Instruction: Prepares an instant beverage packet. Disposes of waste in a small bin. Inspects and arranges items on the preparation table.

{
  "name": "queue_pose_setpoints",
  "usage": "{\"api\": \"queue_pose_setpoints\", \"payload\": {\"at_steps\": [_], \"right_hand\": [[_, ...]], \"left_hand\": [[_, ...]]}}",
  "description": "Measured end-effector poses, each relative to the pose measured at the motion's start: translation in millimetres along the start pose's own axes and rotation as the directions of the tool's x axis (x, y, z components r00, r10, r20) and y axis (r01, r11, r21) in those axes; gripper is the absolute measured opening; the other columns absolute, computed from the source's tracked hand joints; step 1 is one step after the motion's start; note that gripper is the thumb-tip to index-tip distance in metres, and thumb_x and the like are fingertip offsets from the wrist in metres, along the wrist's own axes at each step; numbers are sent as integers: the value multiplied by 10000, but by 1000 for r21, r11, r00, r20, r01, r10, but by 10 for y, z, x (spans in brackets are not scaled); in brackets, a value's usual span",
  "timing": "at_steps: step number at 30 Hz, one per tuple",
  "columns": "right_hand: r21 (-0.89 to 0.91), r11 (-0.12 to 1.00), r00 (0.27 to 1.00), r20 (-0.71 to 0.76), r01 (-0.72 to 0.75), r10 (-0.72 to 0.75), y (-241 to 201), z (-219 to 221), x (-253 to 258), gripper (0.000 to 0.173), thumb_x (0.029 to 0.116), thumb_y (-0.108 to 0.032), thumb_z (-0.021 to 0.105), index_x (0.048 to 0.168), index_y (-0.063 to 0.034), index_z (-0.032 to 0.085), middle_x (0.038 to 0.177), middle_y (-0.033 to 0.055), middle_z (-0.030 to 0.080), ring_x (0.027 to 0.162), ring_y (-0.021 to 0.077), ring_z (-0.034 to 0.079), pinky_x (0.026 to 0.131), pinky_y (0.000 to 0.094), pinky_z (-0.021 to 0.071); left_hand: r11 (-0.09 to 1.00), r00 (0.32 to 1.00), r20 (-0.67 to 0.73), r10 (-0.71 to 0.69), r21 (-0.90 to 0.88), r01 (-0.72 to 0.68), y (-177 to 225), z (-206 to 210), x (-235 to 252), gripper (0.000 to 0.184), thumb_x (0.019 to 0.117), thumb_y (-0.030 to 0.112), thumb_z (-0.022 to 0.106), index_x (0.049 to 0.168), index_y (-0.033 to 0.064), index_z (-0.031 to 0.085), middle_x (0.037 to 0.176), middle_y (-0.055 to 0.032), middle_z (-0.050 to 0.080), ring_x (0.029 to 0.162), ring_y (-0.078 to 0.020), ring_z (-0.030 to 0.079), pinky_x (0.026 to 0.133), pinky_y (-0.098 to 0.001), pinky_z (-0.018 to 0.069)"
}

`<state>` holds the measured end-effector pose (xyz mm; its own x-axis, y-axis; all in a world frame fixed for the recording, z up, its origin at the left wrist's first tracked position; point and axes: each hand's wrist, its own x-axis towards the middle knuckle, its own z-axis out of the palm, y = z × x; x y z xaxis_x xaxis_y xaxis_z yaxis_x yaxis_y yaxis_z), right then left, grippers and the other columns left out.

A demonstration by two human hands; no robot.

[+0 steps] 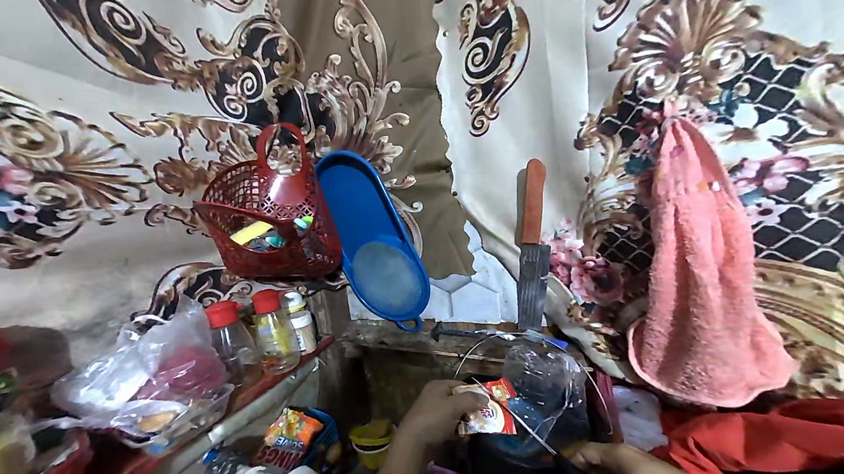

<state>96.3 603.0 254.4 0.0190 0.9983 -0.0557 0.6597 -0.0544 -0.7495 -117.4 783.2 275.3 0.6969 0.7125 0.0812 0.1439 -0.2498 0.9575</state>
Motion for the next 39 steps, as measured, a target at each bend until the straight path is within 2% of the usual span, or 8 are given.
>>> {"api": "queue_pose_setpoints", "payload": {"at_steps": [5,8,14,20,23,30,37,39], "right_hand": [[-3,1000,1000,-27,15,-15,10,7,18,442,1006,-457,611,1098,-29,676,821,70,663,629,158,587,600,377,505],[-28,1000,999,-33,-4,3,-3,-16,23,434,1006,-441,623,1093,-21,690,825,72,674,665,155,600,640,381,507],[-56,998,999,-38,-3,1,34,-57,29,434,1000,-450,628,1027,-21,686,774,61,642,625,151,558,617,386,477],[-36,998,995,-79,54,-57,144,-43,49,405,984,-407,659,934,-6,690,754,69,637,671,165,586,666,402,493],[-49,996,992,-101,70,-75,148,-30,38,388,988,-366,661,922,15,697,772,96,650,690,188,608,691,430,512],[5,999,994,-93,49,-48,175,14,57,357,992,-360,658,916,-13,690,729,48,644,611,130,572,612,359,488],[104,992,996,-44,-68,73,20,39,103,399,991,-472,623,969,-84,707,704,-9,656,523,81,533,507,292,442],[87,990,992,-47,-108,113,-42,30,128,421,987,-510,616,923,-103,704,685,-15,656,504,82,532,497,287,438]], "left_hand": [[999,999,-6,-34,36,34,-21,41,78,237,967,234,640,1096,40,683,839,-28,683,674,-94,635,618,-274,541],[995,998,-13,-68,70,69,3,53,96,238,968,234,641,1102,41,682,833,-28,674,665,-95,627,608,-275,536],[991,994,-9,-105,80,105,42,69,138,246,971,231,645,1112,31,668,833,-40,666,655,-103,623,596,-276,533],[983,991,19,-134,126,131,26,56,203,236,968,234,649,1100,39,669,826,-26,651,659,-98,610,611,-275,527],[980,989,25,-146,138,141,39,50,205,266,977,230,654,1148,26,663,855,-37,649,689,-106,602,642,-291,524],[975,986,70,-152,171,139,25,17,265,234,983,232,649,1100,31,671,822,-23,651,659,-88,605,613,-269,522],[966,971,127,-203,189,177,77,37,261,251,984,225,634,1139,30,665,866,-43,661,692,-104,621,631,-276,535],[962,965,119,-233,172,211,86,38,272,257,999,228,633,1164,32,652,869,-43,651,686,-102,616,622,-269,532]]}}
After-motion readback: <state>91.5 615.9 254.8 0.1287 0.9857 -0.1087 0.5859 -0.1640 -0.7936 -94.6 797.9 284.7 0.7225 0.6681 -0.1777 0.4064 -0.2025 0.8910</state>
